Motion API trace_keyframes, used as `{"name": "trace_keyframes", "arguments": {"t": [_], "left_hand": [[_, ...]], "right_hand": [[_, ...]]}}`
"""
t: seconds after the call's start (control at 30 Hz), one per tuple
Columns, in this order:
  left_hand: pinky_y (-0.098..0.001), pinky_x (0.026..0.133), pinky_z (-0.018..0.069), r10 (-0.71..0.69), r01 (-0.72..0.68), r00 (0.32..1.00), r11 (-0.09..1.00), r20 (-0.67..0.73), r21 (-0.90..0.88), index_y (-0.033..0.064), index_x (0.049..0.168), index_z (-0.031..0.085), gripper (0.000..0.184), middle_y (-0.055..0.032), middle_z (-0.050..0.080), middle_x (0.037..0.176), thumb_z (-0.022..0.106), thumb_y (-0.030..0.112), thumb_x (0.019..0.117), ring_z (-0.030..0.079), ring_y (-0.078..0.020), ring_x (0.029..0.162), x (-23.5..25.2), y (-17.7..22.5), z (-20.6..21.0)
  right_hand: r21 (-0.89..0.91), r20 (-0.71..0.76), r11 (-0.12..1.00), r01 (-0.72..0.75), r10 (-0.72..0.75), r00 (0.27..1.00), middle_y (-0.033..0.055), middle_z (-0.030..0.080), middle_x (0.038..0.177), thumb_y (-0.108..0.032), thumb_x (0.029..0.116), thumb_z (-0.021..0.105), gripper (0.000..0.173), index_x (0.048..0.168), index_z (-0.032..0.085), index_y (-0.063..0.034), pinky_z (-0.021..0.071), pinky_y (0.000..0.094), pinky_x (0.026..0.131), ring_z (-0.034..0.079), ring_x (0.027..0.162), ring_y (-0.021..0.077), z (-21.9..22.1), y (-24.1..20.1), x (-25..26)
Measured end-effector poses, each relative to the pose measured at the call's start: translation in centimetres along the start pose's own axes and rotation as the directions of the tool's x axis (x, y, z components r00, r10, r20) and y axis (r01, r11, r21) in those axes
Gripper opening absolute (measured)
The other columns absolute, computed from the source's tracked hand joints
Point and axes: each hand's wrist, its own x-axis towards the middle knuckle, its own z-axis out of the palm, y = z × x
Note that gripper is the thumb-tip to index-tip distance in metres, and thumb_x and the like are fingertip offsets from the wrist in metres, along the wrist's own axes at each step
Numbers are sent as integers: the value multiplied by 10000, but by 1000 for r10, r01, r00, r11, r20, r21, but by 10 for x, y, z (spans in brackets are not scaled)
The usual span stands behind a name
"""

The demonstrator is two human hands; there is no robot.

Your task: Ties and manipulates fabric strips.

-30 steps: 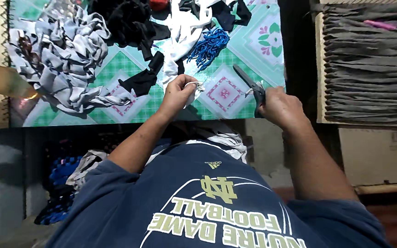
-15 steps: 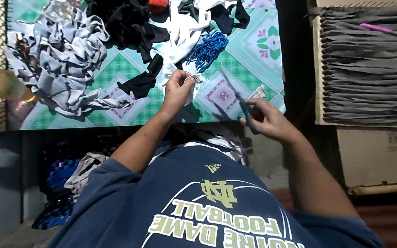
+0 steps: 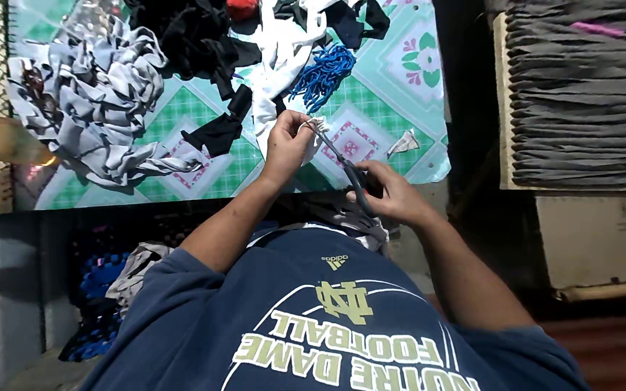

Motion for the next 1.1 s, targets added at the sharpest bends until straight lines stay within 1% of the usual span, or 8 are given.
{"name": "trace_keyframes", "arguments": {"t": [0.07, 0.33, 0.43, 0.57, 0.73, 0.9, 1.0, 1.1], "left_hand": [[-234, 733, 526, 4, -4, 1000, 1000, 8, -2, 0, 1056, 564, 73, -26, 607, 883, 573, 35, 993, 600, -53, 771, -1, 0, 1], [-260, 793, 538, -22, 23, 999, 999, 39, -24, 8, 1036, 578, 52, -32, 620, 918, 538, 29, 1010, 618, -69, 835, -2, -1, -1], [-249, 758, 529, -48, 50, 998, 998, 40, -34, 30, 1019, 574, 58, -13, 607, 901, 516, 33, 1013, 607, -60, 812, -3, 0, 0], [-231, 728, 513, -97, 99, 995, 993, 39, -60, 46, 1017, 569, 55, -5, 598, 890, 515, 42, 1025, 594, -53, 789, -3, 3, 1], [-255, 750, 535, -109, 114, 993, 989, 51, -89, 50, 1022, 561, 46, -12, 605, 894, 515, 47, 1027, 612, -70, 802, -2, 3, 1], [-250, 748, 532, -84, 89, 993, 994, 83, -69, 42, 1033, 559, 61, -4, 604, 893, 504, 27, 1011, 608, -59, 802, -5, 5, 3], [-237, 743, 514, -61, 64, 995, 997, 79, -38, 39, 1036, 565, 56, -1, 605, 903, 517, 31, 1010, 598, -49, 809, -6, 6, 4], [-230, 742, 512, -55, 58, 996, 997, 73, -42, 37, 1051, 572, 61, 0, 605, 904, 522, 37, 1015, 596, -47, 806, -6, 5, 4]], "right_hand": [[-5, -12, 999, 32, -32, 999, 137, 629, 1081, -370, 872, 730, 594, 1339, 584, -33, 522, 397, 699, 599, 812, 185, 0, -1, 1], [2, -38, 996, 93, -93, 995, 114, 648, 1091, -275, 898, 730, 489, 1313, 611, -47, 543, 361, 713, 619, 813, 153, 1, 7, -3], [-12, -65, 992, 123, -123, 990, 115, 657, 1080, -238, 905, 724, 471, 1318, 618, -39, 542, 343, 695, 613, 788, 145, 2, 11, -4], [-22, -82, 991, 135, -137, 987, 129, 656, 1095, -201, 898, 721, 465, 1320, 622, -32, 548, 361, 701, 620, 798, 165, 2, 13, -6], [-38, -94, 986, 165, -168, 981, 120, 658, 1080, -225, 893, 729, 467, 1306, 626, -32, 551, 343, 702, 621, 798, 150, 2, 15, -6], [-28, -53, 994, 102, -103, 993, 168, 626, 1145, -372, 862, 729, 602, 1329, 586, -17, 532, 426, 735, 616, 869, 217, 1, 10, -3], [-50, -62, 994, 101, -104, 993, 197, 617, 1193, -395, 855, 722, 642, 1346, 573, -9, 539, 478, 790, 632, 952, 268, 0, 8, -2], [-54, -58, 995, 84, -87, 995, 188, 606, 1209, -433, 845, 726, 672, 1359, 568, -30, 540, 483, 791, 630, 966, 266, 0, 7, 0]]}}
